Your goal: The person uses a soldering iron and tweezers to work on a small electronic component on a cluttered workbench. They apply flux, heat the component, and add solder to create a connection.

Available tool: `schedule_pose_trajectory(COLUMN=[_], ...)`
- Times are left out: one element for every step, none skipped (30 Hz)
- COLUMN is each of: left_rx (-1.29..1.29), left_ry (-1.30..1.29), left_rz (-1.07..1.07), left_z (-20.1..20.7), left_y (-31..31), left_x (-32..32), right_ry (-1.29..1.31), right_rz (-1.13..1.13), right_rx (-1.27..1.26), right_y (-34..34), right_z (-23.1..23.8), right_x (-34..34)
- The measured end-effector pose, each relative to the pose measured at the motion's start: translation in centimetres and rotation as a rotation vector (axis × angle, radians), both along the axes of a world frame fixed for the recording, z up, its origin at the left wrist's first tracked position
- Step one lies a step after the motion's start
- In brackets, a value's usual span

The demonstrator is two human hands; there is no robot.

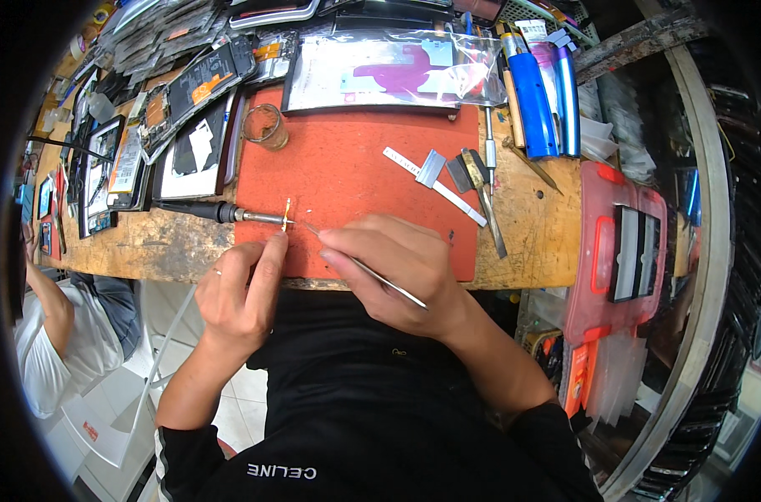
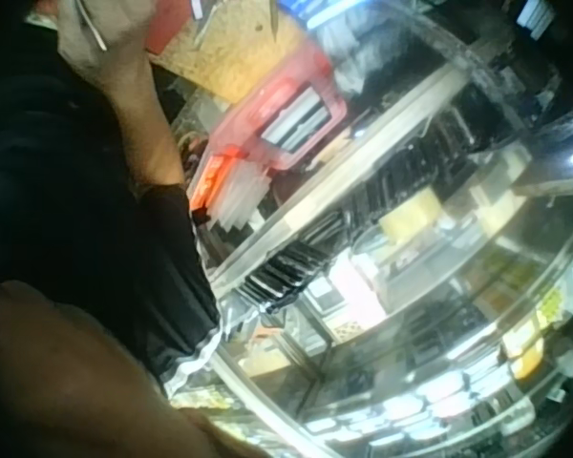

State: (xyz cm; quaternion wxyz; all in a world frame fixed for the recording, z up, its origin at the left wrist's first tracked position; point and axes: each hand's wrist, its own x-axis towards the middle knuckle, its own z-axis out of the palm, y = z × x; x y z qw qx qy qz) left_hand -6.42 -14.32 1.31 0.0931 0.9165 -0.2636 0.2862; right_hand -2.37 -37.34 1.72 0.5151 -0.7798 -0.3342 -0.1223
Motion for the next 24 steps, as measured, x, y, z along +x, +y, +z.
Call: schedule_pose_trajectory(left_rx=[0.008,-0.003,-0.007,-0.009,-0.009,-0.006,0.003,-0.002,0.001,0.003,0.002,0.000,0.002,0.001,0.004,0.008,0.004,0.003,0.005,0.001,-0.001,0.000,-0.001,0.000], left_ry=[0.003,0.004,0.006,0.011,0.006,0.002,-0.001,-0.002,-0.004,-0.006,-0.004,-0.003,0.000,-0.002,-0.002,0.000,0.000,0.002,0.005,0.006,0.008,0.011,0.008,0.005], left_rz=[0.007,0.000,-0.002,0.000,-0.002,0.001,0.007,0.003,0.004,0.006,0.003,0.002,0.005,0.000,0.000,0.005,0.002,0.002,0.006,0.001,0.000,0.003,0.001,0.001], left_z=[0.02,0.03,0.01,-0.03,-0.07,-0.12,-0.15,-0.17,-0.17,-0.15,-0.13,-0.12,-0.10,-0.08,-0.07,-0.07,-0.09,-0.12,-0.14,-0.15,-0.15,-0.15,-0.16,-0.18], left_y=[0.03,0.07,0.06,0.04,-0.01,-0.03,-0.05,-0.05,-0.04,-0.02,-0.02,-0.03,-0.03,-0.02,-0.02,-0.01,-0.02,-0.02,-0.01,0.01,0.05,0.08,0.08,0.08], left_x=[-0.04,-0.07,-0.08,-0.07,-0.07,-0.04,-0.01,0.01,0.02,0.02,0.02,0.02,0.02,0.02,0.02,0.02,0.04,0.05,0.05,0.04,0.02,-0.02,-0.04,-0.03], right_ry=[-0.023,-0.035,-0.040,-0.035,-0.030,-0.036,-0.042,-0.047,-0.052,-0.056,-0.060,-0.046,-0.032,-0.014,-0.020,-0.022,-0.009,-0.021,-0.020,-0.022,-0.031,-0.042,-0.052,-0.048], right_rz=[0.022,0.046,0.065,0.085,0.103,0.108,0.113,0.118,0.117,0.115,0.113,0.116,0.118,0.121,0.120,0.119,0.118,0.114,0.110,0.107,0.105,0.105,0.105,0.108], right_rx=[0.020,0.055,0.035,0.030,0.024,0.031,0.040,0.048,0.045,0.042,0.040,0.031,0.022,0.017,0.013,0.013,0.006,0.008,0.004,0.000,0.014,0.029,0.045,0.034], right_y=[0.25,0.42,0.46,0.43,0.42,0.51,0.65,0.76,0.82,0.86,0.86,0.81,0.74,0.67,0.65,0.66,0.66,0.66,0.66,0.68,0.70,0.69,0.70,0.70], right_z=[-0.35,-0.58,-0.65,-0.63,-0.60,-0.63,-0.69,-0.76,-0.82,-0.91,-1.00,-1.07,-1.11,-1.14,-1.19,-1.22,-1.21,-1.19,-1.14,-1.10,-1.09,-1.07,-1.07,-1.08], right_x=[0.21,0.37,0.45,0.51,0.58,0.68,0.76,0.79,0.79,0.77,0.75,0.69,0.63,0.59,0.57,0.56,0.55,0.52,0.49,0.46,0.50,0.53,0.55,0.57])
